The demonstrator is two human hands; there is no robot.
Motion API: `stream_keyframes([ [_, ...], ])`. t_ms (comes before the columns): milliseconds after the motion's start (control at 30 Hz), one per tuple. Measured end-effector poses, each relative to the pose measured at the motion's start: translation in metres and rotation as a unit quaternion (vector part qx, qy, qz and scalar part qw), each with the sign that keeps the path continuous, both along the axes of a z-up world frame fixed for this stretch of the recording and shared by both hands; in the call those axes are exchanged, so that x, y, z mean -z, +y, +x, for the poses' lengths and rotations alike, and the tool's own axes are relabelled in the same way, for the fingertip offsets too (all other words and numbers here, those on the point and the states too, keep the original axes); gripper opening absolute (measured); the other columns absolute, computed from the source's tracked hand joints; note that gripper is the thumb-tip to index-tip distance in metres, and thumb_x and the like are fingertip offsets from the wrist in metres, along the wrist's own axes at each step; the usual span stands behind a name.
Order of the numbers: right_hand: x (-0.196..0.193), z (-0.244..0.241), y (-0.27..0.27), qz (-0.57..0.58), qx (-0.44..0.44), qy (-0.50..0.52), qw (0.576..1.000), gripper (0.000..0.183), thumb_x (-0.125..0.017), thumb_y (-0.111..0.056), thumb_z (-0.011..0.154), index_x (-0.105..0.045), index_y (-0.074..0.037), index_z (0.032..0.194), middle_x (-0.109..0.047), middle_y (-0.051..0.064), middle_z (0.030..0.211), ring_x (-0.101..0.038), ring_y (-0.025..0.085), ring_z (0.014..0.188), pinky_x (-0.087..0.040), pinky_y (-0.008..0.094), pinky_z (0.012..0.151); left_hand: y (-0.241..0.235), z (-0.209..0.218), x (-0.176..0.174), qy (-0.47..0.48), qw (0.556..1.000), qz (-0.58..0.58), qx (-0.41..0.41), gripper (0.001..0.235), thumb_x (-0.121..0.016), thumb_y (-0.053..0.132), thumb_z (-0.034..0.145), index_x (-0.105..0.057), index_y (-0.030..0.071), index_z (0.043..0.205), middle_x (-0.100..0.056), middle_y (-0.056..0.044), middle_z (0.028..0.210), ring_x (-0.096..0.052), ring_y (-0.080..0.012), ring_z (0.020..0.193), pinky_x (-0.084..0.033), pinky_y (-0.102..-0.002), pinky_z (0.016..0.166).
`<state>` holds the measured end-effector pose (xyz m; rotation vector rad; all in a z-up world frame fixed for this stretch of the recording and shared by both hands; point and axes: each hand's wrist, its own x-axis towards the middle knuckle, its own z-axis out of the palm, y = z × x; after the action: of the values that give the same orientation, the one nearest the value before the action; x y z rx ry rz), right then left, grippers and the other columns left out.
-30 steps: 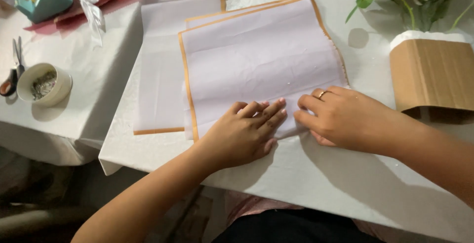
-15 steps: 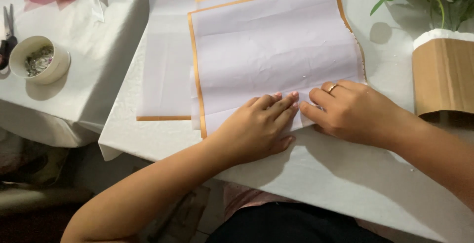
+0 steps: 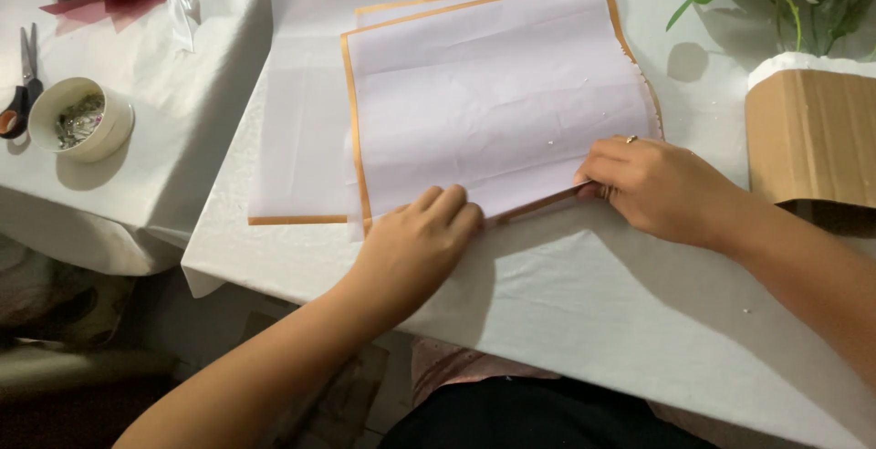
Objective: Folding and layering decorative wrapping paper to prepare for gift wrapping or bouquet assembly.
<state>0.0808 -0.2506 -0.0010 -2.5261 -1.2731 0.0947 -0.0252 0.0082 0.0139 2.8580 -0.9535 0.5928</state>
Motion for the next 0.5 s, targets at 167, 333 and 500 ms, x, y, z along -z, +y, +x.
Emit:
stream_keyframes([
  [167, -0.021, 0.000, 0.011, -0.025, 0.112, 0.145, 0.983, 0.010, -0.052, -0.020, 0.084, -0.057, -0.015, 0.078, -0.060, -0.008, 0.074, -0.055, 0.012, 0.074, -0.042, 0.027, 0.062, 0.022, -0.002, -0.003, 0.188, 0.978, 0.038, -0.087, 0.006, -0.048, 0.009, 0.080, -0.047, 0.006, 0.085, -0.049, -0.009, 0.080, -0.053, -0.0281, 0.070, -0.044, -0.042, 0.042],
  [333, -0.022, -0.003, 0.016, -0.011, 0.149, 0.176, 0.973, 0.011, -0.045, -0.013, 0.085, -0.055, -0.015, 0.081, -0.062, -0.007, 0.076, -0.055, 0.013, 0.073, -0.040, 0.027, 0.067, 0.047, 0.006, 0.011, 0.166, 0.979, 0.041, -0.114, 0.026, -0.044, 0.026, 0.092, -0.039, 0.011, 0.071, -0.046, -0.001, 0.058, -0.046, -0.0239, 0.045, -0.032, -0.040, 0.034],
  [500, -0.026, -0.006, 0.018, 0.004, 0.176, 0.221, 0.959, 0.012, -0.044, -0.011, 0.084, -0.055, -0.016, 0.088, -0.063, -0.003, 0.080, -0.057, 0.012, 0.075, -0.041, 0.026, 0.068, 0.044, 0.010, 0.005, 0.026, 0.989, -0.042, -0.137, 0.037, -0.056, 0.034, 0.090, -0.040, 0.012, 0.065, -0.044, -0.001, 0.053, -0.042, -0.0234, 0.040, -0.032, -0.037, 0.034],
])
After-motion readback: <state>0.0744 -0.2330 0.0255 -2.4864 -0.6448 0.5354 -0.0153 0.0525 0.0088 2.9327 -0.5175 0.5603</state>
